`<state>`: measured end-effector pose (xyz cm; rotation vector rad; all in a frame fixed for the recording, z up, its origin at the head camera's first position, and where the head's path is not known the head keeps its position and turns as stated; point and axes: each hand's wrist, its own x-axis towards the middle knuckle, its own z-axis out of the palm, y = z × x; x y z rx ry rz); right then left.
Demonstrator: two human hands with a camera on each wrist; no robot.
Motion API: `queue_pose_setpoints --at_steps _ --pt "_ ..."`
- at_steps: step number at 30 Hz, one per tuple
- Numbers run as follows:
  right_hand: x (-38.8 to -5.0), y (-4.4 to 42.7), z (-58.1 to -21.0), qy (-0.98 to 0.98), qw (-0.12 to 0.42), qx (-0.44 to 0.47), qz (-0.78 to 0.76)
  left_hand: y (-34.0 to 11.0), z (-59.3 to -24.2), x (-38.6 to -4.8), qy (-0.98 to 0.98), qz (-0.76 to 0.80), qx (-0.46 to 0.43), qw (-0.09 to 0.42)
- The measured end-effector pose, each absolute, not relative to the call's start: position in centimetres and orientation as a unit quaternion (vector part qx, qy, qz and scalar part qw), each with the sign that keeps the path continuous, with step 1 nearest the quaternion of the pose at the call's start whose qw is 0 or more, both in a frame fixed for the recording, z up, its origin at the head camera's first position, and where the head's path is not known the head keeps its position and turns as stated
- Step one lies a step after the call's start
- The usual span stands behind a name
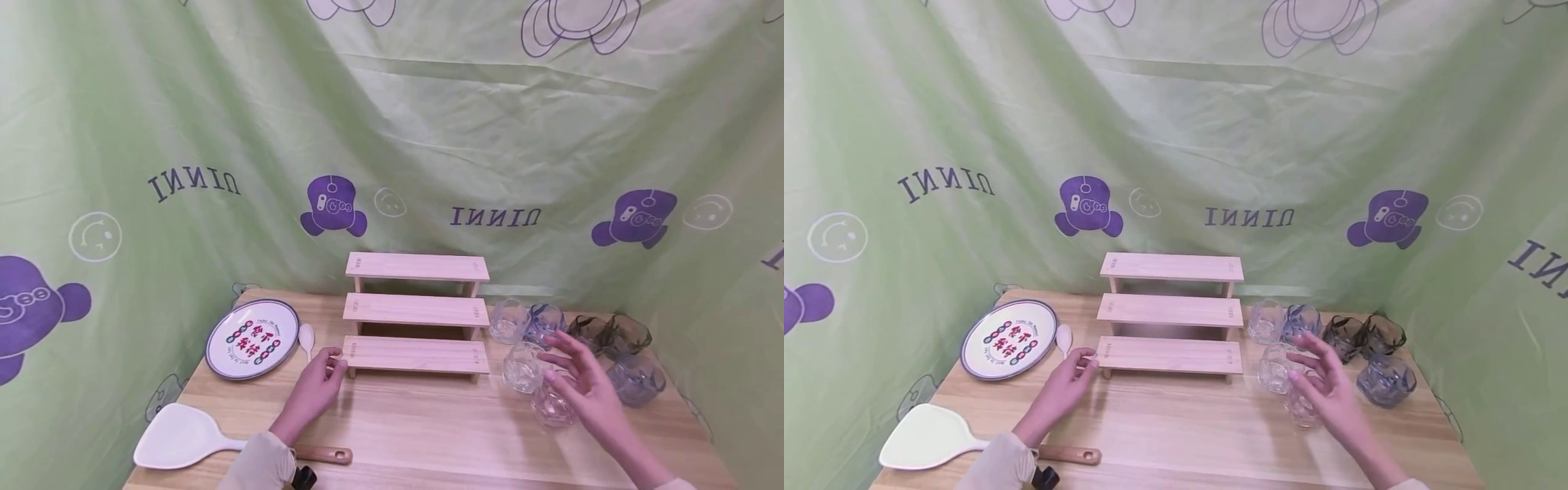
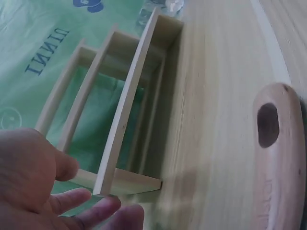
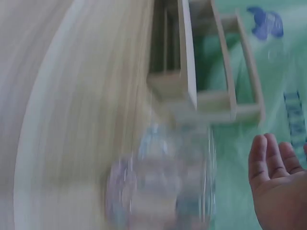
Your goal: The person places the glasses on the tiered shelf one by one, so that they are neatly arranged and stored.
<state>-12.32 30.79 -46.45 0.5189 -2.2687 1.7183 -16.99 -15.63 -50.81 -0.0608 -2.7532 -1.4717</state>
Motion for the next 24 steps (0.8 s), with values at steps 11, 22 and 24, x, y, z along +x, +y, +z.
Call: queue_pose_setpoints --at_steps 11,22,24 --pt "-11.4 36.6 -49.3 -0.866 0.143 0.074 0.473 -15.5 -50.5 -18.4 -0.704 -0.693 0.101 -0.114" --pt "-10.2 36.6 -53.0 -0.882 0.046 0.034 0.468 -16.2 -51.7 -18.3 -0.642 -0.735 0.124 -0.182" --pt "-10.3 36.4 -53.1 -0.883 0.038 0.032 0.466 -16.4 -51.9 -18.4 -0.633 -0.741 0.121 -0.191"
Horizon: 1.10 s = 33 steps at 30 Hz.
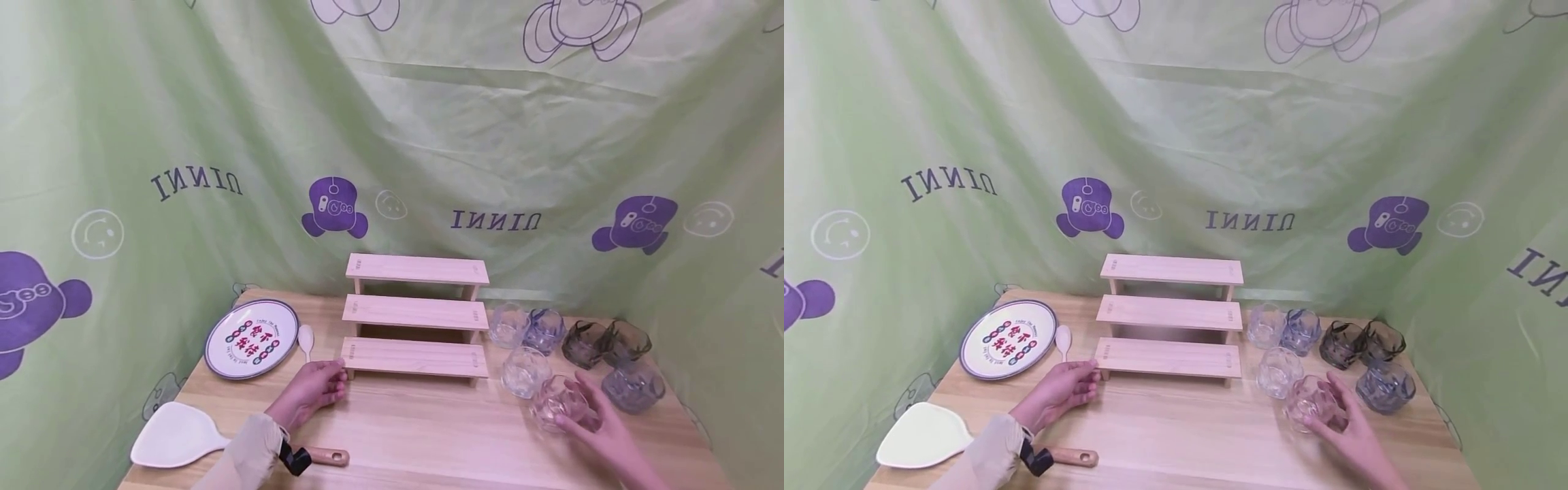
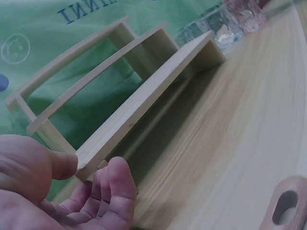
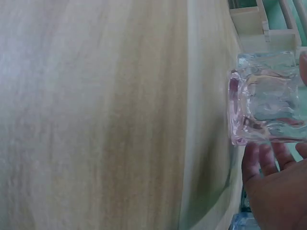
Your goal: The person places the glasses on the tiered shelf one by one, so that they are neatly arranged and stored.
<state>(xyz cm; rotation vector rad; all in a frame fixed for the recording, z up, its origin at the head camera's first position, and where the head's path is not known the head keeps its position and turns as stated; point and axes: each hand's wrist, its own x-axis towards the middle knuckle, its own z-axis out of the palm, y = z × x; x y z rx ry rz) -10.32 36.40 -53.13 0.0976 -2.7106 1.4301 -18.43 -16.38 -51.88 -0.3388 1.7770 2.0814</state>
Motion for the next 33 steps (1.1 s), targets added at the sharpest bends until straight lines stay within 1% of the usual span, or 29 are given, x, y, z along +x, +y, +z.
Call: queue_pose_setpoints --at_steps 5,11,16,23,33 --pt "-10.5 35.9 -53.4 -0.897 0.053 0.039 0.437 -16.7 -52.2 -18.8 0.612 0.753 -0.126 0.205" --pt "-10.5 35.6 -53.8 -0.907 0.073 0.042 0.413 -16.8 -52.1 -19.1 0.602 0.763 -0.134 0.192" --pt "-10.6 35.6 -54.0 -0.905 0.065 0.03 0.419 -16.6 -52.2 -19.3 0.597 0.77 -0.139 0.178" --pt "-10.6 35.5 -54.0 -0.903 0.062 0.023 0.424 -16.7 -52.5 -19.4 0.6 0.765 -0.147 0.181" --pt "-10.0 35.4 -54.2 -0.909 0.063 0.02 0.412 -16.3 -52.7 -19.7 0.621 0.751 -0.147 0.17"
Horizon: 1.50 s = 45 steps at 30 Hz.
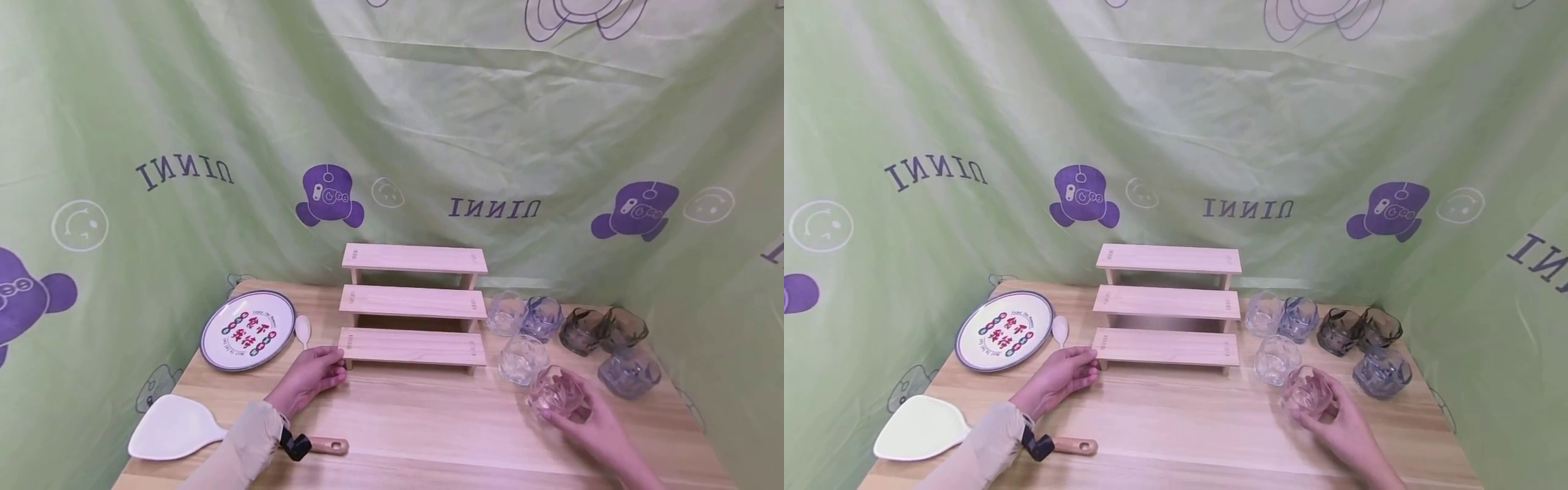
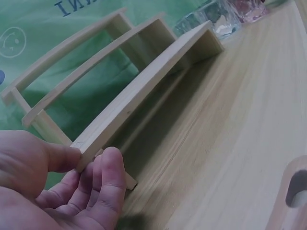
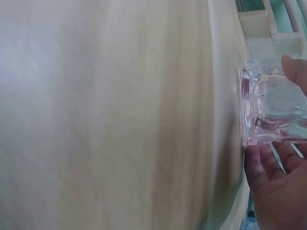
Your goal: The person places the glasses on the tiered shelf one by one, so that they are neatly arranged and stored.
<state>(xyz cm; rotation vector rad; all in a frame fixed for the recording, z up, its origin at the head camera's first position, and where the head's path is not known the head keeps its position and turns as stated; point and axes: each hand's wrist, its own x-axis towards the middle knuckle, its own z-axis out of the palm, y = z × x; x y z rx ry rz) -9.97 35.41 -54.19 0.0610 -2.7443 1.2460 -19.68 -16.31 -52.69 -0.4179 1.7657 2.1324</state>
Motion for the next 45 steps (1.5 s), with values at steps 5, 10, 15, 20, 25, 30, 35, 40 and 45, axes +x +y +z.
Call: queue_pose_setpoints --at_steps 5,10,15,20,25,30,35,40,45 --pt "-9.6 34.5 -54.1 -0.915 0.069 0.032 0.397 -16.4 -52.8 -19.6 0.629 0.745 -0.144 0.166" --pt "-9.7 33.4 -53.2 -0.916 0.072 0.034 0.394 -16.3 -52.8 -19.5 0.633 0.743 -0.141 0.165" --pt "-10.0 32.6 -51.9 -0.918 0.082 0.051 0.386 -16.3 -52.8 -19.6 0.636 0.741 -0.14 0.164" --pt "-10.1 31.9 -50.5 -0.916 0.106 0.078 0.379 -16.0 -52.7 -19.7 0.638 0.739 -0.14 0.166" --pt "-10.7 30.8 -48.0 -0.912 0.11 0.105 0.381 -16.1 -52.9 -20.1 0.642 0.737 -0.138 0.16" --pt "-13.0 28.9 -44.4 -0.911 0.095 0.11 0.385 -16.3 -53.0 -20.3 0.639 0.738 -0.15 0.157" --pt "-17.2 26.2 -41.5 -0.904 0.087 0.131 0.396 -16.8 -52.8 -20.0 0.641 0.737 -0.149 0.155" --pt "-21.5 22.8 -39.7 -0.893 0.078 0.134 0.422 -16.8 -52.8 -19.9 0.644 0.735 -0.147 0.152" --pt "-24.9 19.2 -38.4 -0.876 0.061 0.134 0.459 -16.5 -53.1 -20.0 0.646 0.735 -0.139 0.152"
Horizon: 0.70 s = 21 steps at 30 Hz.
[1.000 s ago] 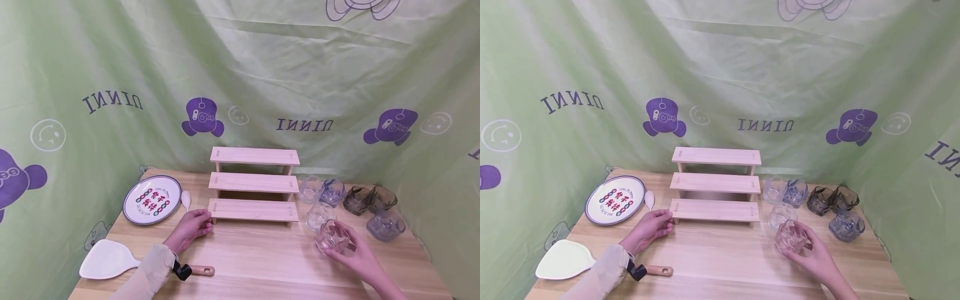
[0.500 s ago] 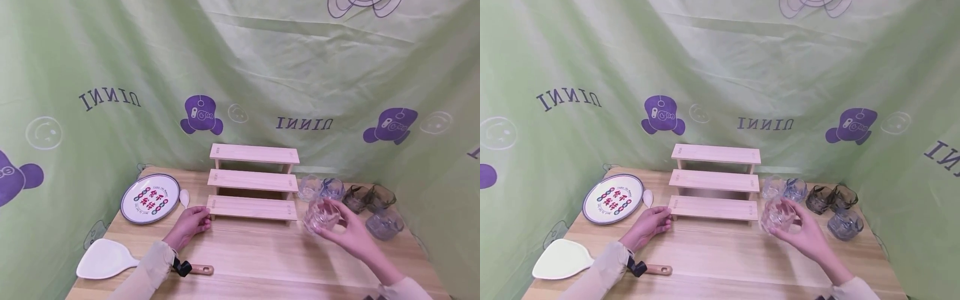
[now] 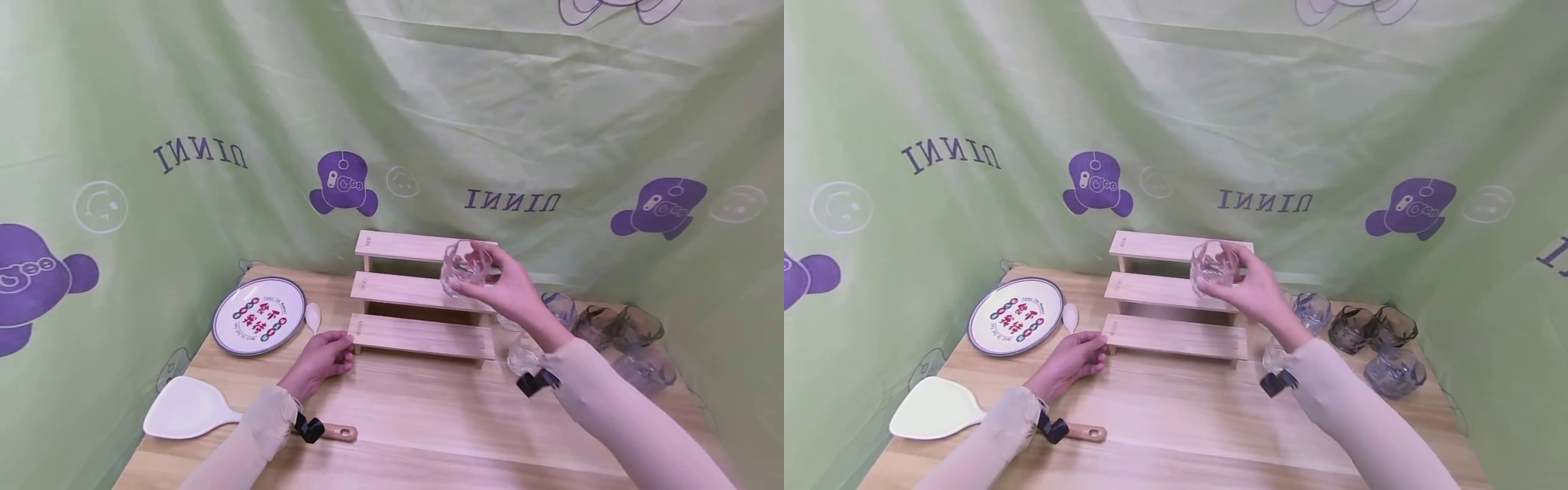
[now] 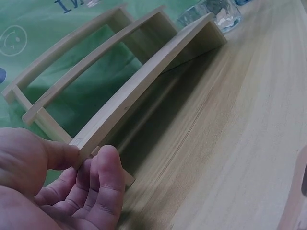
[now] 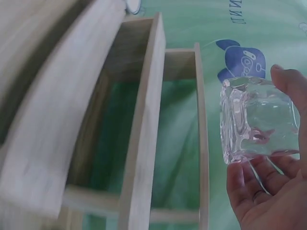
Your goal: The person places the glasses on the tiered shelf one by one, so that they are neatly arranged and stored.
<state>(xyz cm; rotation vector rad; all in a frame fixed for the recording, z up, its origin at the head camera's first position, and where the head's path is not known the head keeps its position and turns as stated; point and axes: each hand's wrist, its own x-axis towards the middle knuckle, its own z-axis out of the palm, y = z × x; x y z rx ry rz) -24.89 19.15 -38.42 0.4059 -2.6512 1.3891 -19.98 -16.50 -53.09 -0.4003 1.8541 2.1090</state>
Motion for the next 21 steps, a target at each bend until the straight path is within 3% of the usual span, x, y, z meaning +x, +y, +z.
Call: queue_pose_setpoints --at_steps 9,21 --pt "-30.0 11.9 -37.8 -0.839 0.046 0.152 0.521 -16.6 -53.2 -19.9 0.652 0.729 -0.15 0.145" --pt "-33.2 6.0 -36.1 -0.857 0.053 0.132 0.496 -16.1 -53.0 -19.9 0.655 0.726 -0.146 0.148"
